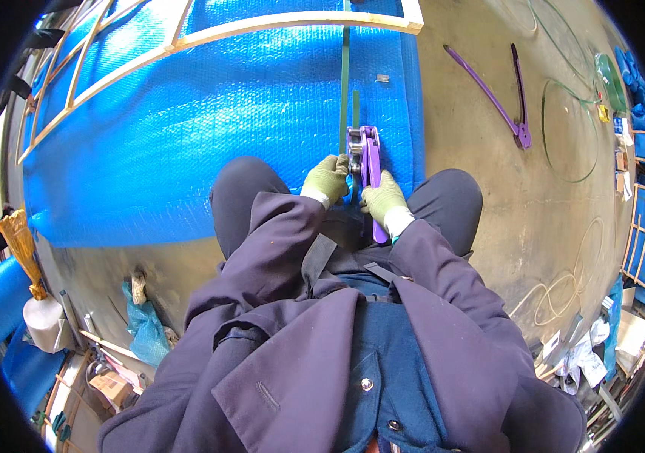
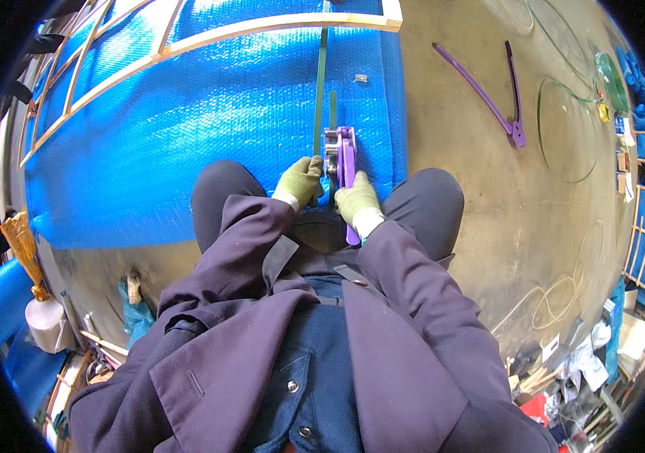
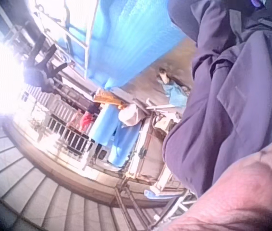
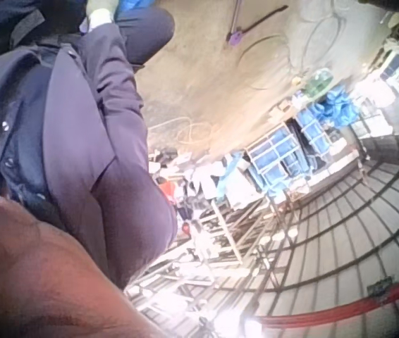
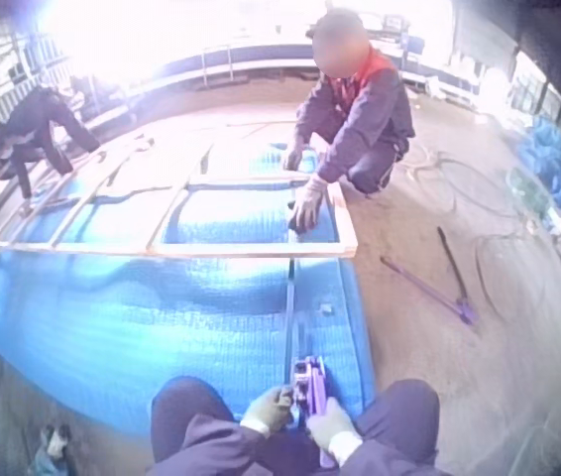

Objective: The person secures a blue tarp to a wooden frame using a purple strap tool. They repeatedly thread green straps through the tool and tighten them around the frame. Another person assists by handing over straps and using a tool to help tighten them.

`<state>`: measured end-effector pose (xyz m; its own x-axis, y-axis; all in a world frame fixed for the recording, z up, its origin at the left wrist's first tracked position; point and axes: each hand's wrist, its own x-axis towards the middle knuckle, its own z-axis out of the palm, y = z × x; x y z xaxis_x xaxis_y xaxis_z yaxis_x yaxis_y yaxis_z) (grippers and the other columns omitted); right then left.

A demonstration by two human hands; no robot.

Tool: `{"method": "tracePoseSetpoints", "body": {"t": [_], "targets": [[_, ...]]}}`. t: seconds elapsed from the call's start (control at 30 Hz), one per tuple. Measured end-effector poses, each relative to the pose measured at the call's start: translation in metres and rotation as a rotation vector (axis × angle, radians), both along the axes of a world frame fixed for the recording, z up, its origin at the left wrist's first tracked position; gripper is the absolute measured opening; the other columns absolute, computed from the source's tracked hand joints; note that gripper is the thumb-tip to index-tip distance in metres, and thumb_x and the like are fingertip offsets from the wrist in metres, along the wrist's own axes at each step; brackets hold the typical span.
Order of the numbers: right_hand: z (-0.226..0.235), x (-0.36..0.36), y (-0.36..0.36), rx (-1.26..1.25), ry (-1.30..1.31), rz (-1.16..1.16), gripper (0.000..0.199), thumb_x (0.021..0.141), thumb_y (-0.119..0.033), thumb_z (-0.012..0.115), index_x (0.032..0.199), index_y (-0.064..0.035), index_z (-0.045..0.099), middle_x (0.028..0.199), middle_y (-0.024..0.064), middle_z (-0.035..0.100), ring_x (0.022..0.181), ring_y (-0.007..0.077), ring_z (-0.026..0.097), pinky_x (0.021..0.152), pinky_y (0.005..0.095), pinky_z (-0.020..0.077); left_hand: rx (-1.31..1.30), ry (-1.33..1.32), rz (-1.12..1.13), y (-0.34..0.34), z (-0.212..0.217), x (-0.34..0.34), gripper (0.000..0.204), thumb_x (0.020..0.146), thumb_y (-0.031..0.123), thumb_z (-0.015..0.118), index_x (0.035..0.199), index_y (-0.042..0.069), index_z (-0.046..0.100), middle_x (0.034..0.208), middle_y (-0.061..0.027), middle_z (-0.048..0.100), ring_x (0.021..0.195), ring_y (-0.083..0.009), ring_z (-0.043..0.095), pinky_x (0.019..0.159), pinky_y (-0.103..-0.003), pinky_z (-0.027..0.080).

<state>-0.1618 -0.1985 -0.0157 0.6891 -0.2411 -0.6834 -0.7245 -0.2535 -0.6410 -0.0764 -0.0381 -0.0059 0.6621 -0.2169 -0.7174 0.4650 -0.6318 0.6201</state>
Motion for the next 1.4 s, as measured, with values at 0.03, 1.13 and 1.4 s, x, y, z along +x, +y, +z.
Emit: {"method": "tracePoseSetpoints", "body": {"t": [0.03,1.13,1.4], "targets": [[0.000,0.000,0.000,0.037,0.037,-0.090,0.044,0.098,-0.009,0.066,0.139,0.0022,0.055,0.099,0.0231,0.074,0.079,0.0335,0.077,0.068,0.0452,0.0632,-0.039,0.008,0.018,-0.003,-0.008,0.000,0.052,0.117,0.056,0.047,0.118,0.011,0.073,0.079,-0.0167,0.075,0.068,-0.0256,0.076,0.065,-0.045,0.059],[0.069,0.051,-0.021,0.271,-0.447,-0.091,0.071,0.101,-0.021,0.086,0.157,0.0046,0.051,0.144,0.0164,0.069,0.125,0.0211,0.070,0.106,0.0323,0.0589,-0.213,-0.089,-0.484,0.004,-0.095,0.018,0.026,0.089,0.032,0.083,0.112,0.020,0.084,0.108,-0.0044,0.081,0.099,-0.0267,0.074,0.087,-0.041,0.059],[0.012,0.106,-0.047,-0.166,-0.531,0.415,0.063,0.100,-0.033,0.085,0.150,-0.0024,0.064,0.131,0.0227,0.076,0.115,0.0312,0.077,0.100,0.0410,0.0616,0.121,-0.515,-0.947,-0.008,-0.118,0.021,0.028,0.081,0.027,0.083,0.108,0.018,0.086,0.109,-0.0095,0.082,0.106,-0.0331,0.077,0.090,-0.044,0.062]]}}
